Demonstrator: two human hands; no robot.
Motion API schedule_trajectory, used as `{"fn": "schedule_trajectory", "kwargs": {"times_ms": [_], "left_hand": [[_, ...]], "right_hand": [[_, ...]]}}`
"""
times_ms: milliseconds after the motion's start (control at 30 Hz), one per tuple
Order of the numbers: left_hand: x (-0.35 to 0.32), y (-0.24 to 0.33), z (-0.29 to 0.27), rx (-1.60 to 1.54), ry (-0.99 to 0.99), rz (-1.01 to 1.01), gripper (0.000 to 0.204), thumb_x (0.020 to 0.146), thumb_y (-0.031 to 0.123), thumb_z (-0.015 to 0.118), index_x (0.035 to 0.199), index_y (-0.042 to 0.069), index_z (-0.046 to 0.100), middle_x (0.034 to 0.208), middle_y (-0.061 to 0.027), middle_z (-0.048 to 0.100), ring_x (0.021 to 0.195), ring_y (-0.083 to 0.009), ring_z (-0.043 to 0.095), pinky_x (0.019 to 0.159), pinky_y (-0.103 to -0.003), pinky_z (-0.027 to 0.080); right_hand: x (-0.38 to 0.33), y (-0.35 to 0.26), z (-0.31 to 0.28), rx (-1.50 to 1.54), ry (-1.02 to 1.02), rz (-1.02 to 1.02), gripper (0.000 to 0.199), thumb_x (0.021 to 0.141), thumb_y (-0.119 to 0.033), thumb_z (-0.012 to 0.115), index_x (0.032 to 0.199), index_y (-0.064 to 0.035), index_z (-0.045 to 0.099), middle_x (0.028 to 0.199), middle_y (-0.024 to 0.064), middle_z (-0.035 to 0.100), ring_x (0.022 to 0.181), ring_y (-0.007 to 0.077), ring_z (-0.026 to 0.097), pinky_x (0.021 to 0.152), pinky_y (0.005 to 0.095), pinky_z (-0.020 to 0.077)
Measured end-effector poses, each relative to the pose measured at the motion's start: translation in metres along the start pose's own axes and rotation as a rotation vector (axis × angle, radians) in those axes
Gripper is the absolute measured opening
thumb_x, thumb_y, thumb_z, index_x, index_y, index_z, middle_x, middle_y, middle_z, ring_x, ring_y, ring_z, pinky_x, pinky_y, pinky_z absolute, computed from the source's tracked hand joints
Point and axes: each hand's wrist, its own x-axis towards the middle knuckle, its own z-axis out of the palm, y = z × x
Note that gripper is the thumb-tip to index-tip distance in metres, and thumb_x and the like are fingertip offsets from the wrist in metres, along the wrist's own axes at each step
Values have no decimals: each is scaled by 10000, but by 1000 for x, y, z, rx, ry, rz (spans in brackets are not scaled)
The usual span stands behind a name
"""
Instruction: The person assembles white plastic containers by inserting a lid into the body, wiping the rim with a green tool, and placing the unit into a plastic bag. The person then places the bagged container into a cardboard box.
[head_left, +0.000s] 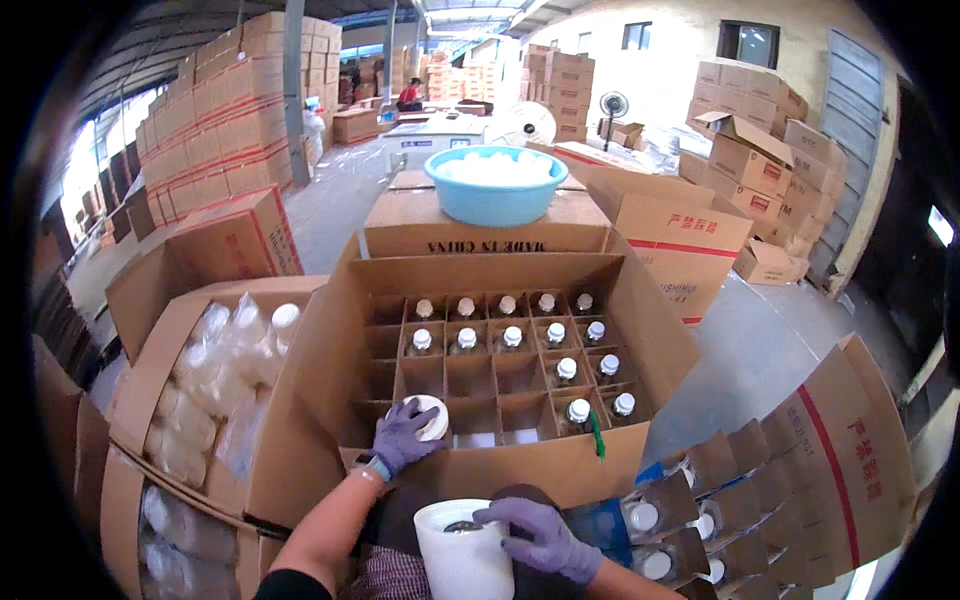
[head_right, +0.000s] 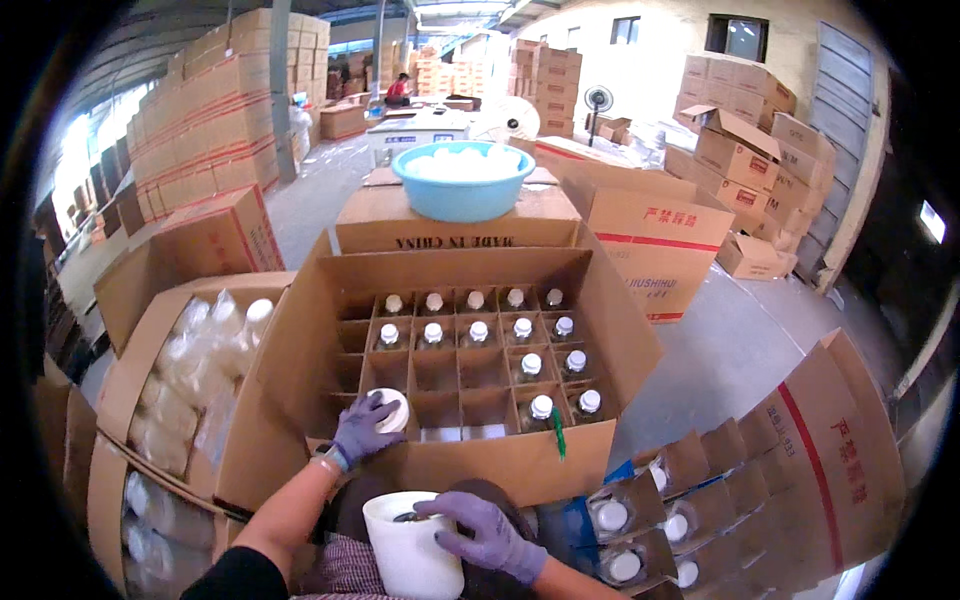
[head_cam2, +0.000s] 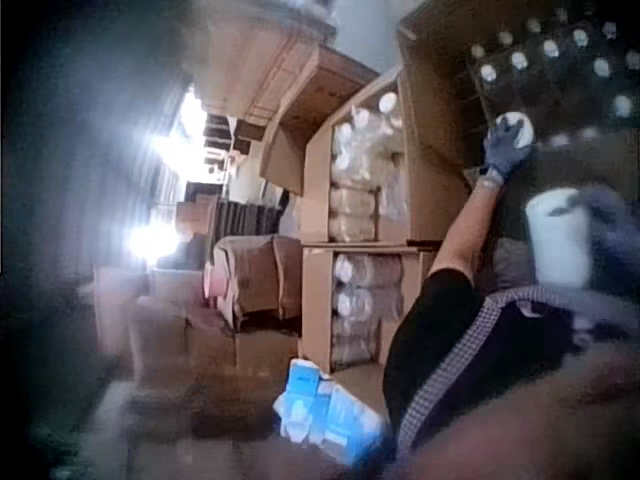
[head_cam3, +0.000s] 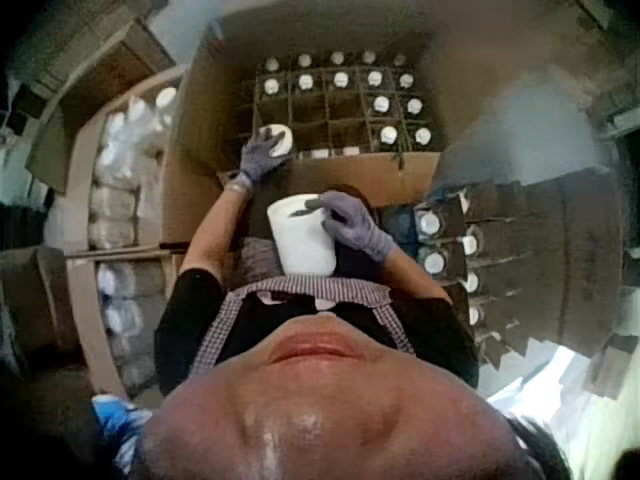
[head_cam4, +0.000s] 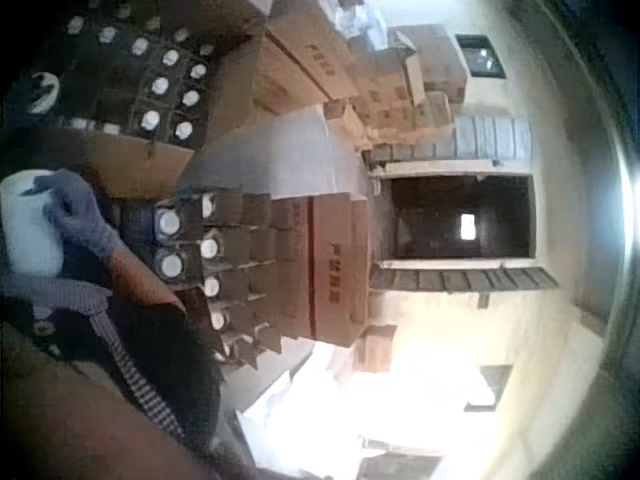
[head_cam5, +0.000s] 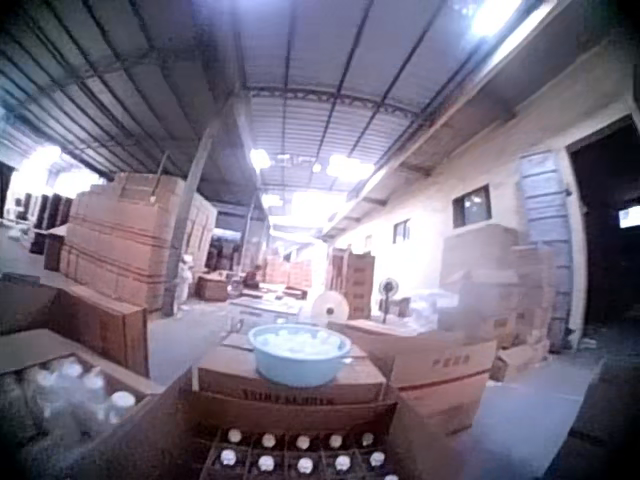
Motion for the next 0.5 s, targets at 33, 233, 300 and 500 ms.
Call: {"fn": "schedule_trajectory", "kwargs": {"times_ms": [33,233,300,500], "left_hand": [[-5,4,-5,-154,79,-29,817,762,602,760,1482,292,526,1516,-154,468,1416,-320,422,1134,-507,371],[-90,121,-118,-1719,68,-11,763,995,587,464,1469,-10,460,1443,-152,535,1324,-244,518,1126,-363,395],[-102,132,-123,-1679,196,66,757,957,574,526,1439,-8,491,1489,-180,484,1369,-298,477,1139,-414,381],[-114,150,-134,-349,675,478,649,882,413,712,1383,32,555,1521,-241,430,1398,-468,401,1141,-535,346]], "right_hand": [[8,7,-3,42,49,30,443,864,-212,701,1275,-55,649,1184,164,658,1146,353,610,1044,436,446],[104,-7,-4,-459,260,-273,552,825,-190,759,1330,-67,574,1188,198,648,1064,370,648,920,424,541],[114,-8,0,-369,220,-292,569,829,-200,753,1358,-117,562,1197,166,654,1073,376,646,921,441,541],[109,62,37,414,168,70,647,872,-241,723,1436,-36,484,1166,181,671,1078,347,656,939,429,530]]}}
